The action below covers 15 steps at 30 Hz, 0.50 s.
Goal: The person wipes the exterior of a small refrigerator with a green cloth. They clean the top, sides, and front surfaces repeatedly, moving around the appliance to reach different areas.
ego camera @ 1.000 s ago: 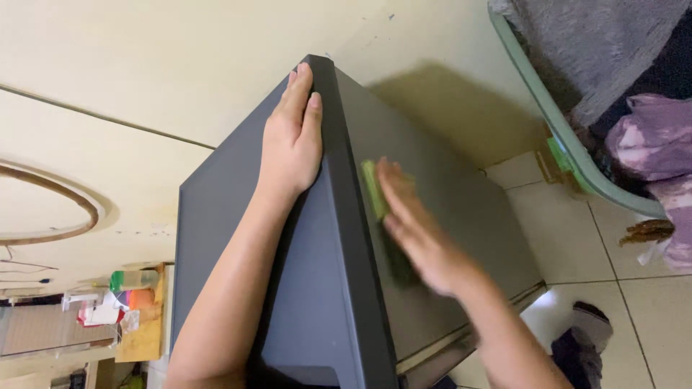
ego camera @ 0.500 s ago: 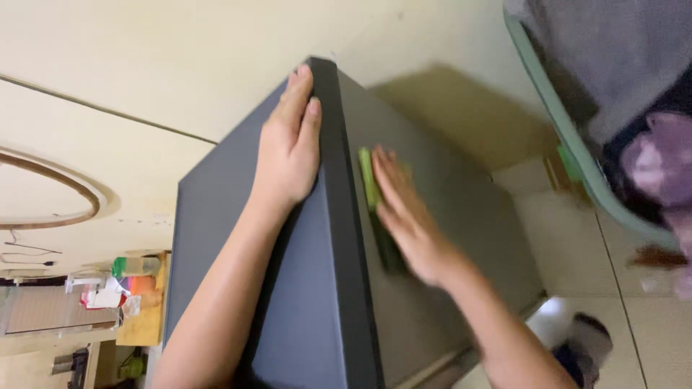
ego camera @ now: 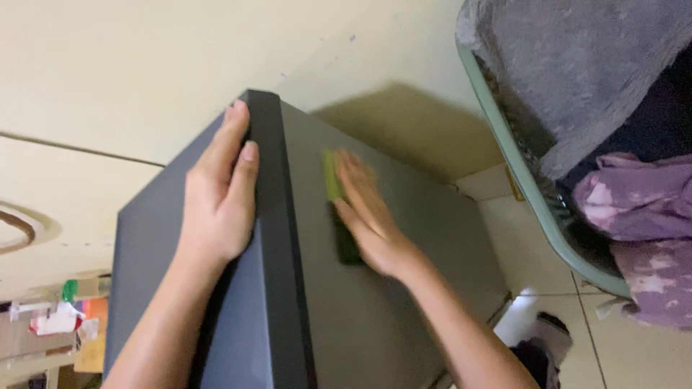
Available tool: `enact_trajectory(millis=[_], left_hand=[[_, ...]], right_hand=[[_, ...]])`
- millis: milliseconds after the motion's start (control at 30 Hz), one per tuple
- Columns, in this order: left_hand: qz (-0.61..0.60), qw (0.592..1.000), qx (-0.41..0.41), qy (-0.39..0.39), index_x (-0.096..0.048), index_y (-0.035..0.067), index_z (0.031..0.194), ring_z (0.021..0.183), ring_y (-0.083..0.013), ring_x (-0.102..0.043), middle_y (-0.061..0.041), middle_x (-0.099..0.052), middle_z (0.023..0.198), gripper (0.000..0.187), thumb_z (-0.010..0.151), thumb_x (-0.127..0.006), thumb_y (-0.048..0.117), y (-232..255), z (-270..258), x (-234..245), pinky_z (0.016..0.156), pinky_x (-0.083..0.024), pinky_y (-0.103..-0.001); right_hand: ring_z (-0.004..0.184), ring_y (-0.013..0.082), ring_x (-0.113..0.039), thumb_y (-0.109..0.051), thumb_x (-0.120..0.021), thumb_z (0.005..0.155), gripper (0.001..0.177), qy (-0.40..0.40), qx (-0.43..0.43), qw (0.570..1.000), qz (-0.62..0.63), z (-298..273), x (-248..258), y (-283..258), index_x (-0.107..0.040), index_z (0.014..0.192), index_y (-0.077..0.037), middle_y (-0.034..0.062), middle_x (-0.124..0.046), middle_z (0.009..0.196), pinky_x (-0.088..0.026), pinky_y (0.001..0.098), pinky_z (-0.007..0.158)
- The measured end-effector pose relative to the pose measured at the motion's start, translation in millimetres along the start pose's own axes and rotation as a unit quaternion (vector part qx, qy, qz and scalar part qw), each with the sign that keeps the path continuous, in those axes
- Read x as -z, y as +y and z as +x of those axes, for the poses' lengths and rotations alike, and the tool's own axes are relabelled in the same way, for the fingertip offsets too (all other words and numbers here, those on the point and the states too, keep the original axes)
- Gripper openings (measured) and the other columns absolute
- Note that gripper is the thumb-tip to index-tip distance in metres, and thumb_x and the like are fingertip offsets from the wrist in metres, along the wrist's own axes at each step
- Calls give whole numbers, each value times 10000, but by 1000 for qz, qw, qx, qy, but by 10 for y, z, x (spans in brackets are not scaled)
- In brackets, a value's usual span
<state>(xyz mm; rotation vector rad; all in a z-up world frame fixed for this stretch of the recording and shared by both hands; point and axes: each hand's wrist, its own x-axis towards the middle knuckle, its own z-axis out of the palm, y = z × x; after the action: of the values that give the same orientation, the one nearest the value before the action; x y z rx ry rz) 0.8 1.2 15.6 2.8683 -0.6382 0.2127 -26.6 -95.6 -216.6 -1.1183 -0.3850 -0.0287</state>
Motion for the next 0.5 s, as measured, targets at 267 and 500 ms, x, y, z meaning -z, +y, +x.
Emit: enact_trajectory(millis=[267,500], left_hand=[[-12,1000,2,0,-454,-109,1496,1453,-462,-347,-335,-451,1539,438,1108,-460,93,22,6,7,1204,-294,-565],[6,1000,9,-15,-459,-114,1493,1442,-469,-363,-344,-465,1522,446,1086,-453,68,25,-5,34,1200,-293,-576]], right_hand=[[1588,378,86,-329,-252,1158,604,33,-84,996,13,408,256,1008,-48,1668,-79,209,56,1725,88,521,1269],[1550,494,23,-192,-360,1118,602,13,-26,1000,-1,28,-11,-111,-115,1633,1,313,-58,1684,92,640,1212]])
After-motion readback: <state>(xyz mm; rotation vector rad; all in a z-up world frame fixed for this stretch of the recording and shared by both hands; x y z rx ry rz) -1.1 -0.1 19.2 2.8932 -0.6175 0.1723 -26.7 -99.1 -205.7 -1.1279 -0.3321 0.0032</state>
